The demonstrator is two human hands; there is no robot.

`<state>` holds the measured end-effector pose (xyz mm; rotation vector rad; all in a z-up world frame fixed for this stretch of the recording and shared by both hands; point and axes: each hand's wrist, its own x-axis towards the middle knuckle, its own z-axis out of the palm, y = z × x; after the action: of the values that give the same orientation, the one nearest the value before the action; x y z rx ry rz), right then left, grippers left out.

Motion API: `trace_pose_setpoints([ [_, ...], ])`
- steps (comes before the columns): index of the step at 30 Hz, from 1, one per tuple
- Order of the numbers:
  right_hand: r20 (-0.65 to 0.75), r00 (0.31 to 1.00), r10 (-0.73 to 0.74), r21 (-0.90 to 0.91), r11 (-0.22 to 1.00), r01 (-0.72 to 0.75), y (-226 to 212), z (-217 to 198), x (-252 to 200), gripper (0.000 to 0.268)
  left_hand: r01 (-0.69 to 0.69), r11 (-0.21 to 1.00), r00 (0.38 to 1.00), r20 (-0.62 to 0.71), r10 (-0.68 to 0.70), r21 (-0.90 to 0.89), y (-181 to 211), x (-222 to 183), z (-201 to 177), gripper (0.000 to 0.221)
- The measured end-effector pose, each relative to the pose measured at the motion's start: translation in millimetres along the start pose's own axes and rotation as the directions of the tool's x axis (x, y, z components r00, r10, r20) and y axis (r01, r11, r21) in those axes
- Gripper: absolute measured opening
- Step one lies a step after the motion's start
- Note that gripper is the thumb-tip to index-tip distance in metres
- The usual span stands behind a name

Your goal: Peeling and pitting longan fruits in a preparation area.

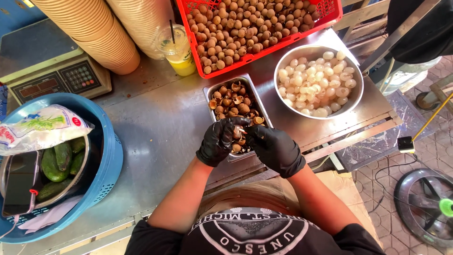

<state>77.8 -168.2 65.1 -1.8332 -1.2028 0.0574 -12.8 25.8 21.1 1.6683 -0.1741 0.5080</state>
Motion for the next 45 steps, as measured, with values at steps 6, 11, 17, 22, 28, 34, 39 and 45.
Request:
trace_pose_setpoints([
  [6, -0.072, 0.994, -0.087, -0.221, 0.973, 0.069, -10, 9, 0, 0.024, 0.044, 0.972, 0.994, -0.104, -0.021, 0.23, -20, 13, -1, 0.035],
  [11, -0.08, 0.995, -0.062, -0.412, 0.911, 0.024, -1, 20, -7, 0.019, 0.052, 0.945, 0.995, -0.095, -0.022, 0.322, -21, 16, -4, 0.031],
  [17, 0.028, 0.996, -0.086, -0.437, 0.895, 0.089, -3, 20, -4, 0.024, 0.214, 0.952, 0.952, 0.173, -0.254, 0.218, -58, 30, -38, 0.031],
  [22, 0.034, 0.997, -0.074, -0.323, 0.943, 0.081, -2, 18, -2, 0.011, -0.293, 0.807, 0.812, 0.579, -0.074, 0.513, -50, 35, -45, 0.045],
  [28, -0.096, 0.994, -0.057, -0.253, 0.967, 0.031, -2, 17, -1, 0.011, -0.02, 0.85, 0.998, 0.068, -0.018, 0.526, -10, 17, -15, 0.023],
  [34, 0.017, 0.997, -0.072, -0.41, 0.909, 0.072, -5, 23, -6, 0.005, -0.074, 0.793, 0.996, 0.091, 0.024, 0.605, -42, 27, -36, 0.026],
  [39, 0.036, 0.999, -0.027, -0.35, 0.936, 0.038, -5, 16, 0, 0.007, 0.219, 0.704, 0.781, 0.311, -0.542, 0.676, -43, 30, -39, 0.052],
  [45, 0.075, 0.997, 0.017, -0.251, 0.968, 0.003, 32, 21, 3, 0.014, -0.04, 0.71, 0.998, -0.005, 0.061, 0.704, 17, 21, 4, 0.041],
])
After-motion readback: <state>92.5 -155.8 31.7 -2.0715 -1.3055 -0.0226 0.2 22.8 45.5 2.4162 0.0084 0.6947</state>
